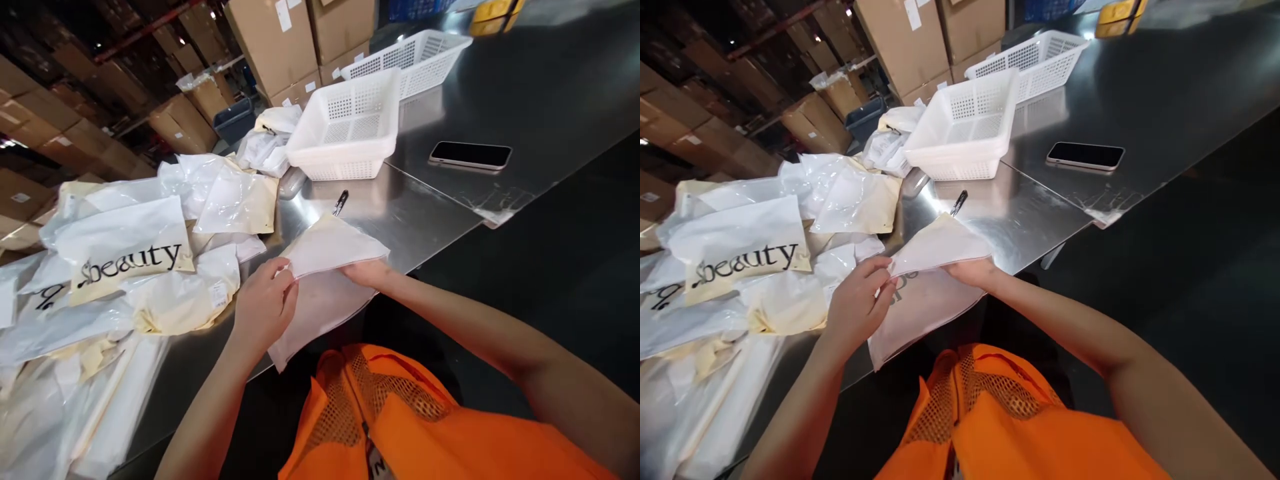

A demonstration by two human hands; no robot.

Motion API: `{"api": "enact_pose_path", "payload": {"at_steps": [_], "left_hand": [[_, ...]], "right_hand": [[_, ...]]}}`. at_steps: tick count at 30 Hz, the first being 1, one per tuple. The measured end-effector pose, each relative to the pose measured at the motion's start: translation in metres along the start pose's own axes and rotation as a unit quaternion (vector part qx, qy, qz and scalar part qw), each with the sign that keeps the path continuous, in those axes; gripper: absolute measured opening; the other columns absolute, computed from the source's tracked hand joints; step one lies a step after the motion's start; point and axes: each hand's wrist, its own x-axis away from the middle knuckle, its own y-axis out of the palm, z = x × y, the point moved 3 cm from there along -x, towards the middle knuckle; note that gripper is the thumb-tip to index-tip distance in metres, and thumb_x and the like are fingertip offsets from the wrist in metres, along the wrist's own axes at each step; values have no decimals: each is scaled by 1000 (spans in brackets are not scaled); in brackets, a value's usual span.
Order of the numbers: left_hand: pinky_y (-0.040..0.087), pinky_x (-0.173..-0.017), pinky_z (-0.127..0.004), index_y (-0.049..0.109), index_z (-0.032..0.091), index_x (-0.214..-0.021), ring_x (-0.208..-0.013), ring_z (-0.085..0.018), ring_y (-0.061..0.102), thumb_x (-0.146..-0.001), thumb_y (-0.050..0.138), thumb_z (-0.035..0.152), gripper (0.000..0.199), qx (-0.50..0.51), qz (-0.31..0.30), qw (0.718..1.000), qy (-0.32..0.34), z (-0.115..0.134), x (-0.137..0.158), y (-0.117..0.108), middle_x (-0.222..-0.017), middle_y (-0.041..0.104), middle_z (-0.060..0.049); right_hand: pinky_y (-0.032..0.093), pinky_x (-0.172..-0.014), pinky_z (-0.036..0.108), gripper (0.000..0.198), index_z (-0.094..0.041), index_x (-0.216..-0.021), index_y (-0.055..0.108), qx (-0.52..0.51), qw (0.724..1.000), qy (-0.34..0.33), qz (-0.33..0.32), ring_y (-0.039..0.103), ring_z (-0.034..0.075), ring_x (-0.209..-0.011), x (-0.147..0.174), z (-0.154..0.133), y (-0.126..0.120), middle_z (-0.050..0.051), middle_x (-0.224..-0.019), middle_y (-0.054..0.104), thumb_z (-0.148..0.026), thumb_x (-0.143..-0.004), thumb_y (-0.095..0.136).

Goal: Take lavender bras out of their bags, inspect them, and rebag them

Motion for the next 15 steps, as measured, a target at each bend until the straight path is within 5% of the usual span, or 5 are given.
{"api": "enact_pose_path", "payload": {"at_steps": [3, 8, 11, 13, 15], "left_hand": [[52, -81, -36, 58, 19, -79, -102, -24, 66, -95, 45, 22, 21, 4, 0, 1000, -12, -10, 2, 3, -120, 66, -9], [54, -80, -37, 55, 20, -77, -105, -25, 67, -95, 46, 23, 20, 8, 5, 1000, -17, -16, -6, 5, -124, 65, -9], [53, -89, -43, 59, 17, -90, -123, -33, 58, -92, 56, 23, 6, -68, 52, 996, 6, 0, 3, 3, -135, 59, -16], [47, -101, -51, 61, 18, -103, -139, -37, 42, -90, 59, 19, 13, -142, 83, 983, 85, 22, 21, 8, -143, 53, -16], [37, -111, -55, 63, 20, -115, -146, -35, 29, -92, 57, 19, 24, -170, 42, 972, 156, 42, 43, 21, -150, 47, -11]], "right_hand": [[57, -76, 31, 45, -20, -124, 66, 28, 996, -81, 17, 71, 19, -88, 26, -13, -10, 6, -105, 76, -6, -92, 40], [55, -78, 27, 39, -15, -123, 66, 81, 971, -140, 174, 70, 16, -92, 43, -19, -31, 5, -106, 76, -6, -97, 39], [53, -67, 28, 38, -16, -110, 72, 75, 986, -84, 120, 69, 17, -77, 32, -7, -32, 4, -90, 77, -7, -98, 37], [52, -69, 30, 40, -17, -115, 71, 64, 996, -40, 50, 70, 19, -83, 21, 0, -34, 5, -98, 77, -8, -98, 36], [53, -73, 32, 41, -19, -126, 66, 56, 998, -6, -7, 69, 22, -96, 9, 4, -40, 6, -113, 74, -10, -97, 38]]}}
